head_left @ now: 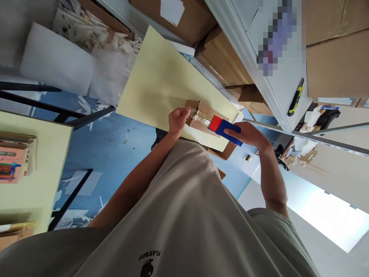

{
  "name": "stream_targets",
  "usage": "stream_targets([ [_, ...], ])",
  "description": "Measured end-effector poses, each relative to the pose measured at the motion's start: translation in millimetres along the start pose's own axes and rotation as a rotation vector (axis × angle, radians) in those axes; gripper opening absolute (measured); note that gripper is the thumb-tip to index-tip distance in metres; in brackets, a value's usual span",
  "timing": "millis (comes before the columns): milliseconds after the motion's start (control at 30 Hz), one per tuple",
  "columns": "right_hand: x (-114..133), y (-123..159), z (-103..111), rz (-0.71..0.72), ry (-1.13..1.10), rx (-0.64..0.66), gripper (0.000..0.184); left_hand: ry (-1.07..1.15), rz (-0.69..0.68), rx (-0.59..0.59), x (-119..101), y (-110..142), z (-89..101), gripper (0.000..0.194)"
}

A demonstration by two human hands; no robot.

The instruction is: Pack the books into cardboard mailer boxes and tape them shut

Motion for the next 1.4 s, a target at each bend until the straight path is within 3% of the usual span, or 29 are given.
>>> stream_targets([
  [400, 14, -53, -8, -0.033, 0.085, 0.024, 0.066, -0.030, 0.004, -0.162, 34, -24, 10.6, 0.027],
  [533, 18, -67, -12, -0.034, 0.207, 0.002, 0.065, -0.110, -0.003, -0.151, 44, -26, 5.6, 0.027],
  [667, 19, -70, -16, -0.028, 0.267, -0.025, 0.069, -0.178, -0.043, -0.109, 43, -24, 6.3, 0.033],
  [767, 15, -68, -20, -0.026, 0.267, -0.056, 0.071, -0.233, -0.044, -0.149, 34, -22, 12.4, 0.033],
  [833, 11, -68, -23, -0.019, 0.250, -0.066, 0.074, -0.245, -0.075, -0.115, 24, -18, 9.4, 0.031],
  [933, 5, -72, -27, -0.004, 0.256, -0.068, 0.078, -0.264, -0.108, 0.069, 15, -10, -9.8, 0.027],
  [1000, 2, -75, -29, 0.011, 0.266, -0.076, 0.078, -0.303, -0.090, 0.125, 15, -5, -21.8, 0.029],
  [1233, -17, -79, -37, 0.058, 0.180, -0.023, 0.072, -0.340, -0.117, 0.053, 20, -4, -28.9, 0.023],
  [1400, -69, -61, -45, 0.108, 0.015, 0.068, 0.085, -0.383, -0.174, 0.025, 16, -4, -24.1, 0.017],
])
Point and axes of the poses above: each hand's wrist, its own y-axis away from the middle knuckle, its own z-axis out of the back of the hand, x = y × z, the point moved 4 cm from there along -y, towards the middle knuckle, and after that the axes turned 15 degrees about y, right-handed, at the moved point
